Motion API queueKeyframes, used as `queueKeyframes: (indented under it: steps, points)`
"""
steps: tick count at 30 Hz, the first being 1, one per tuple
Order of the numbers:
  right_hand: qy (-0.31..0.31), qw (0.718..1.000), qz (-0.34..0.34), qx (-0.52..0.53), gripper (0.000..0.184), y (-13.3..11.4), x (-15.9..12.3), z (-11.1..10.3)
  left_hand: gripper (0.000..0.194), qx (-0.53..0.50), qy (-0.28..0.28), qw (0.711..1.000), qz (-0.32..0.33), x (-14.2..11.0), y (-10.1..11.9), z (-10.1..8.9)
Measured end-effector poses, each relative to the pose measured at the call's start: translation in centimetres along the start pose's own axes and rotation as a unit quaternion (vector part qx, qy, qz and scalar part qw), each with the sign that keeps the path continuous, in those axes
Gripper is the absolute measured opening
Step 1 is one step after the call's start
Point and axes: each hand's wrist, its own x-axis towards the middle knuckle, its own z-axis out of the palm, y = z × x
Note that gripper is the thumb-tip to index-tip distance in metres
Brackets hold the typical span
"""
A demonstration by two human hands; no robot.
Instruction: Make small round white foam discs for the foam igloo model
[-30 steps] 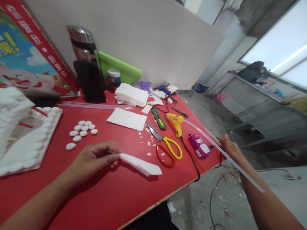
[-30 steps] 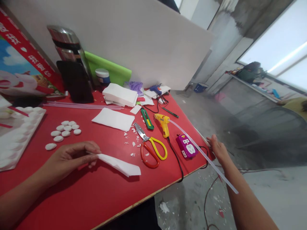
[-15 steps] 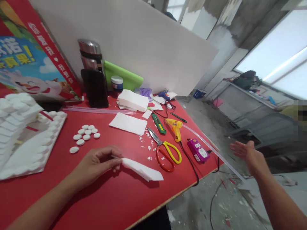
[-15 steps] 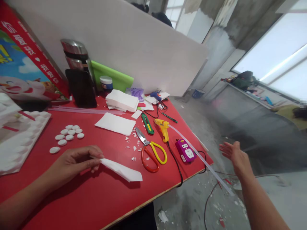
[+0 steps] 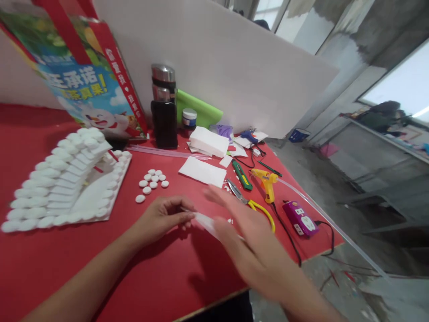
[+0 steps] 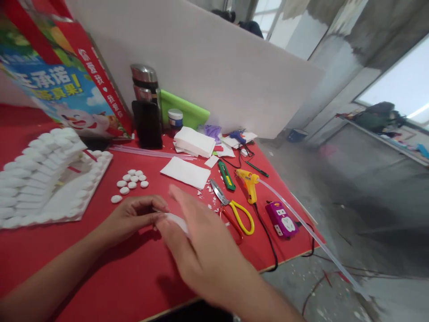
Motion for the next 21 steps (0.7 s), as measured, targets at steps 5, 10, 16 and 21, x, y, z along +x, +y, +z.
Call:
queueKeyframes:
  steps: [5,10,16,21]
  points:
    - [-0.040,0.994,-0.029,-0.101,0.048,1.3,9.0,4.8,0.015,0.042,0.030,0.994,0.093,-0.1,0.4,-1.0]
    - [-0.078,0.982,0.059,0.165,0.052,4.7,9.7,4.4,0.016,0.066,0.054,0.994,0.072,-0.1,0.9,-1.6]
    - [-0.074,0.978,0.115,0.155,0.033,4.0,9.1,2.1,0.019,0.148,0.092,0.981,0.082,0.1,0.9,-1.5]
    - [-0.073,0.979,0.119,0.151,0.023,5.0,9.8,1.7,0.017,0.180,0.084,0.975,0.100,0.2,0.6,-1.9]
